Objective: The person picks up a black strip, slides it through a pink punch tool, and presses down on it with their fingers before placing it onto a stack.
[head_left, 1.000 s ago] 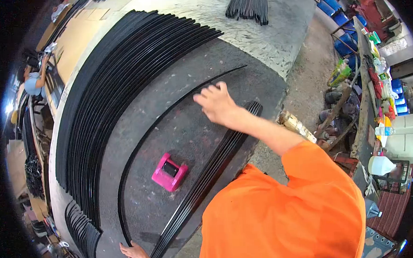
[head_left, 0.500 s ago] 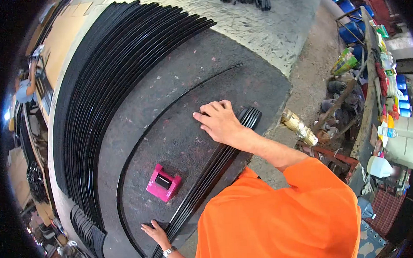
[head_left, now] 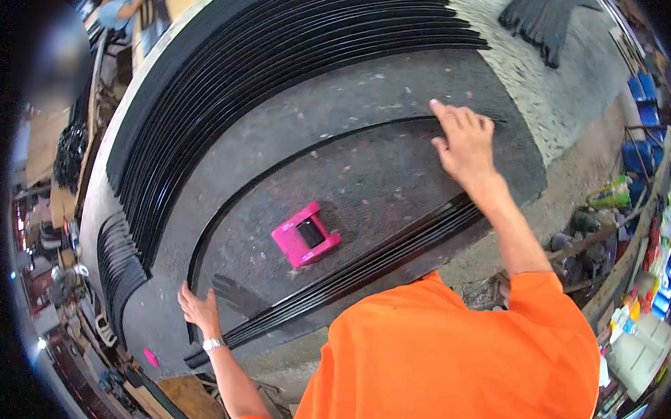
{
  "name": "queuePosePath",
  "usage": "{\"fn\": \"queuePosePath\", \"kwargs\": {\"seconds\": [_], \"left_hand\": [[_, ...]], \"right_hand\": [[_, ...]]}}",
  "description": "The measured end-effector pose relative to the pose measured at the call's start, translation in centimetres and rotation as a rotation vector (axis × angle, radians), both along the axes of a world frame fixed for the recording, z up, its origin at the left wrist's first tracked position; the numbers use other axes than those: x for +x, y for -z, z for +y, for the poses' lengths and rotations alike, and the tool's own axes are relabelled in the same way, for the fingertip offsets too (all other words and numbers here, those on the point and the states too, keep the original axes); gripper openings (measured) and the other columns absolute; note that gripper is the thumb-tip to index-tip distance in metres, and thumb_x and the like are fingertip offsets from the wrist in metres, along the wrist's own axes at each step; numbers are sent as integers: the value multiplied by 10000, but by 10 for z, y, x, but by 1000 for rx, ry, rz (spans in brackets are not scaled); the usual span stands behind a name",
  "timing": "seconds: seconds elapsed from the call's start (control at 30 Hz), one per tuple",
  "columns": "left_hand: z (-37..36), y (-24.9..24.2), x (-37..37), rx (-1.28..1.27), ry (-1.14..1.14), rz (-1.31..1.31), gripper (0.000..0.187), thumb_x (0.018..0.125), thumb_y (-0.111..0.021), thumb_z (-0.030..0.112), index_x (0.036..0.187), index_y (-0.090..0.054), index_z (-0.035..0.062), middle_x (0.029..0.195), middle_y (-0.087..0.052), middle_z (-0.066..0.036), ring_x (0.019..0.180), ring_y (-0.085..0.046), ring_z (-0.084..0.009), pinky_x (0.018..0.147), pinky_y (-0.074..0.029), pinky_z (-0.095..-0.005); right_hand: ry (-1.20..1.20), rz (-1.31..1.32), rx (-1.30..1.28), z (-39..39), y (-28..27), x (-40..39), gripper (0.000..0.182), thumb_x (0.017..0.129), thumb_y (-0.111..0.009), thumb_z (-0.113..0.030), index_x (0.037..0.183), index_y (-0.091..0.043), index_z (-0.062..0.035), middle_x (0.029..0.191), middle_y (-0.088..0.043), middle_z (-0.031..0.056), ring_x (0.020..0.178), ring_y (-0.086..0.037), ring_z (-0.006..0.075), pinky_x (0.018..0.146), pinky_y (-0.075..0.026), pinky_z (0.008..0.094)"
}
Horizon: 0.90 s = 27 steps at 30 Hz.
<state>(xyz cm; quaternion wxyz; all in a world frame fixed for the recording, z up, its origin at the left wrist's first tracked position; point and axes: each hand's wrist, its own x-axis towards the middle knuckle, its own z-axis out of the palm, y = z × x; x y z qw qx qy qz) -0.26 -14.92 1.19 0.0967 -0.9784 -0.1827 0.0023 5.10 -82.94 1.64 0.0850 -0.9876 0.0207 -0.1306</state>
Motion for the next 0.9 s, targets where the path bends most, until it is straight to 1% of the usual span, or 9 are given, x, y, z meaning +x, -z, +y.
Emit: {"fn": "queuePosePath", "kwargs": {"seconds": [0.13, 0.2, 0.3, 0.4, 0.5, 0.53, 0.67, 0.77, 0.9], "left_hand": [[43, -4, 31, 74, -15, 36, 868, 754, -818, 295, 1508, -401, 187, 1510, -442, -94, 1393, -445, -328, 1059, -374, -608], [63, 2, 44, 33, 15, 45, 844, 720, -793, 256, 1479, -427, 205, 1508, -447, -78, 1380, -460, -313, 1079, -355, -607], [79, 15, 62, -3, -35, 138, 735, 730, -743, 233, 1421, -493, 220, 1405, -559, -60, 1288, -549, -280, 1055, -363, -573], [85, 19, 78, -216, -105, 198, 531, 735, -694, 219, 1262, -632, 206, 1178, -694, -42, 1121, -651, -258, 1006, -382, -522], [94, 24, 89, -280, -57, 236, 350, 743, -680, 226, 1087, -714, 171, 964, -738, -31, 969, -695, -244, 960, -391, -490], [91, 23, 91, -285, -2, 173, 268, 758, -674, 236, 1007, -733, 156, 917, -742, -45, 934, -703, -267, 947, -402, -509], [97, 34, 125, -277, 65, 145, 243, 801, -669, 263, 1014, -733, 167, 951, -752, -56, 941, -705, -290, 924, -416, -511], [74, 25, 157, -203, 158, 83, 224, 808, -672, 252, 1006, -734, 169, 936, -755, -45, 936, -708, -276, 913, -418, -499], [54, 21, 200, -256, 206, 41, 209, 819, -674, 211, 1017, -736, 184, 910, -763, -17, 908, -713, -236, 883, -403, -467]], "right_hand": [[-71, 10, -167, -14, 6, 27, 734, 762, -757, -119, 1450, -502, -148, 1258, -624, 47, 1204, -563, 246, 1039, -362, 508], [-101, 39, -232, -16, 11, 34, 698, 761, -737, -92, 1421, -516, -143, 1250, -627, 50, 1202, -567, 250, 1057, -358, 529], [-99, 139, -228, -12, 12, 41, 632, 757, -699, -44, 1362, -539, -132, 1226, -639, 54, 1191, -579, 255, 1071, -353, 562], [-102, 115, -242, -10, 12, 47, 601, 754, -671, -12, 1332, -549, -125, 1163, -665, 54, 1122, -617, 253, 1057, -365, 559], [-95, 154, -243, -12, 12, 54, 582, 762, -662, -7, 1322, -549, -122, 1094, -683, 50, 1042, -645, 250, 1043, -373, 541], [-90, 141, -245, -14, 11, 59, 582, 768, -661, -9, 1326, -545, -125, 1081, -680, 47, 1036, -647, 245, 1041, -372, 542], [-56, 83, -255, -31, 15, 85, 575, 782, -662, -15, 1330, -529, -130, 1055, -680, 45, 1033, -655, 234, 1031, -374, 542], [-15, 61, -264, -40, 17, 113, 557, 786, -667, -24, 1313, -530, -140, 1051, -696, 47, 1039, -662, 238, 1011, -386, 538], [15, 33, -262, -55, 22, 143, 563, 791, -669, -30, 1323, -532, -152, 1061, -702, 46, 1050, -664, 235, 1000, -391, 530]]}}
